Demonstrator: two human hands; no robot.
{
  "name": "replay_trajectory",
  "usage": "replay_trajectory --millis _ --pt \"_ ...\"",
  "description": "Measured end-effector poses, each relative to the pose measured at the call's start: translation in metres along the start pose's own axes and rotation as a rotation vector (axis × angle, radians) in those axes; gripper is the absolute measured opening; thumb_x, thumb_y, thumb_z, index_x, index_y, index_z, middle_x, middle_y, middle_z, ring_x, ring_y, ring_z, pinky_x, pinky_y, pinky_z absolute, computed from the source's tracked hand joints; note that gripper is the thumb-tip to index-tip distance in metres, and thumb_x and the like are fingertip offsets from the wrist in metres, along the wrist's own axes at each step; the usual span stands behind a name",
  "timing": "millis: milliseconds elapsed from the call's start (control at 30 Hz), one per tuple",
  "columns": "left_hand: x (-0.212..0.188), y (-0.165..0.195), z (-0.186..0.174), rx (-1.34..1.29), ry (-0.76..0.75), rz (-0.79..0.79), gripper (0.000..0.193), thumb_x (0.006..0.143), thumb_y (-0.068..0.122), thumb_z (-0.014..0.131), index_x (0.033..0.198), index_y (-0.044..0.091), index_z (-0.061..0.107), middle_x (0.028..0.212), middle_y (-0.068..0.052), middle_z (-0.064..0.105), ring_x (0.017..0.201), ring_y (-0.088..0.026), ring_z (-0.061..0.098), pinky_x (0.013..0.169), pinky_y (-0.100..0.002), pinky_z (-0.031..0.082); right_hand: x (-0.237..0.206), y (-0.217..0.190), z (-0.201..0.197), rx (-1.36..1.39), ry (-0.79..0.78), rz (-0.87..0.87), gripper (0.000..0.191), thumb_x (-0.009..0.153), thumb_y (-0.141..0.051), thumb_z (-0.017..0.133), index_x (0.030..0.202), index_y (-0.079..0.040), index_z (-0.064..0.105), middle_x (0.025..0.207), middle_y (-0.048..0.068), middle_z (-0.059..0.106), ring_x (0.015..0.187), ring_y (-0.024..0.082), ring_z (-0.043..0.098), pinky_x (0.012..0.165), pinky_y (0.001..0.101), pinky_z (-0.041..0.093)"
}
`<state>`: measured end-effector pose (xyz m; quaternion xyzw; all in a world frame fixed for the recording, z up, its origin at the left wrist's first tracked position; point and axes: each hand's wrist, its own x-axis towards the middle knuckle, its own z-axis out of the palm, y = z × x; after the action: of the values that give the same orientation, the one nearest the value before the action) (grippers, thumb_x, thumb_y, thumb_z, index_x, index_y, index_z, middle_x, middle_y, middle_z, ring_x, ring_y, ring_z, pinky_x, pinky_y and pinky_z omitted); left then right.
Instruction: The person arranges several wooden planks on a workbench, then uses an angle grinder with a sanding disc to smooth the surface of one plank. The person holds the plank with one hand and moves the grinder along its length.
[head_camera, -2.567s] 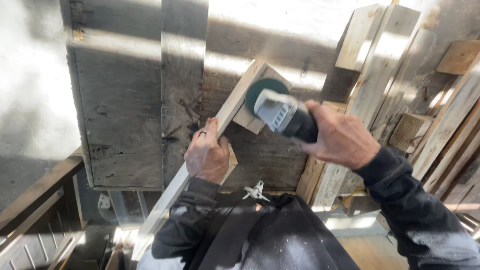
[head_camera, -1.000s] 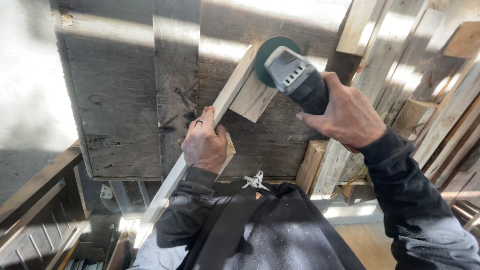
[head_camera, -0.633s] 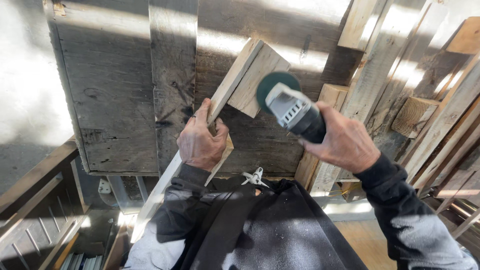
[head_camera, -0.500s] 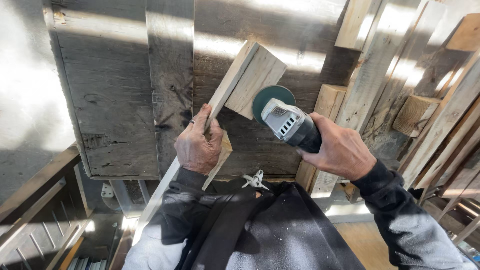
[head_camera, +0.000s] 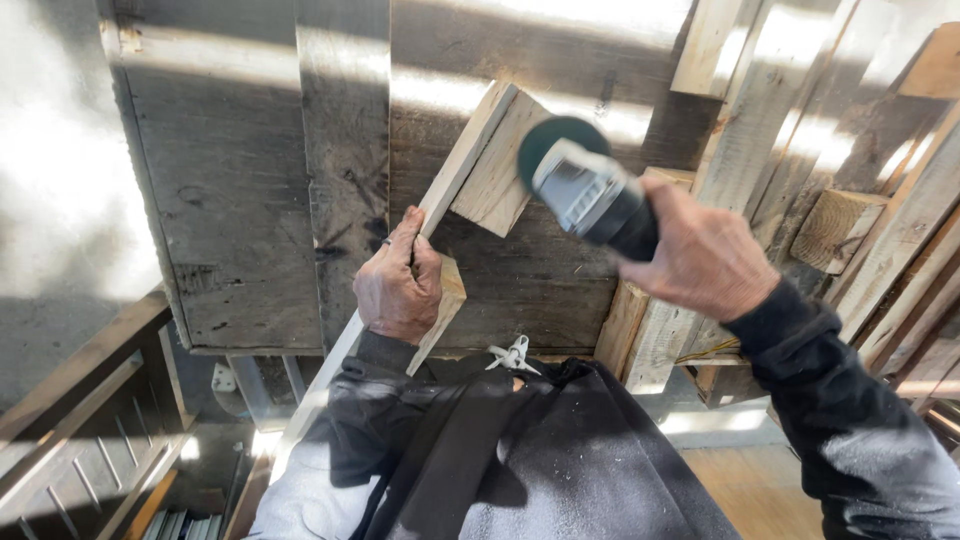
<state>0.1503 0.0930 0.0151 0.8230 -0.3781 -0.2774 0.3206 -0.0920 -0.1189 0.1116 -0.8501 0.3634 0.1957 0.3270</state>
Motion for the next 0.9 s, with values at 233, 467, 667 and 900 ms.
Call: replay_trajectory --millis 233,467,667,900 --pt "-0.002 -0.005 0.002 -0.064 0.102 0.117 0.028 0.098 0.004 0.057 0.124 0.004 0.069 0.117 -0.017 0.076 0.098 -0.034 0.076 0.084 -0.039 0.062 -0.005 -0.014 0.011 0.014 -0.007 -0.035 0.062 0.082 -0.032 0.080 0.122 0.006 0.051 0.097 0.021 0.069 0.066 0.027 0.072 0.055 0.0356 0.063" --pt "-0.001 -0.007 0.003 -0.093 0.099 0.053 0.028 0.098 0.004 0.056 0.122 0.004 0.070 0.110 -0.017 0.076 0.092 -0.033 0.077 0.081 -0.039 0.063 -0.005 -0.026 0.019 -0.007 -0.049 -0.049 0.059 0.077 -0.026 0.082 0.121 0.003 0.054 0.094 0.019 0.070 0.065 0.026 0.073 0.056 0.0347 0.063" --pt "-0.002 -0.008 0.001 -0.091 0.081 0.033 0.027 0.097 0.002 0.054 0.119 0.003 0.069 0.109 -0.018 0.077 0.088 -0.033 0.076 0.079 -0.040 0.062 0.007 -0.052 0.020 0.056 -0.078 0.026 0.067 0.076 -0.028 0.082 0.126 0.006 0.053 0.095 0.020 0.070 0.070 0.030 0.074 0.062 0.0375 0.062" --pt "-0.003 -0.009 0.000 -0.177 0.160 0.039 0.027 0.096 -0.003 0.049 0.118 0.001 0.065 0.112 -0.017 0.074 0.101 -0.034 0.075 0.089 -0.042 0.061 -0.003 -0.064 0.026 0.119 -0.103 0.031 0.072 0.072 -0.028 0.084 0.128 0.006 0.054 0.100 0.022 0.071 0.077 0.032 0.076 0.067 0.0385 0.063"
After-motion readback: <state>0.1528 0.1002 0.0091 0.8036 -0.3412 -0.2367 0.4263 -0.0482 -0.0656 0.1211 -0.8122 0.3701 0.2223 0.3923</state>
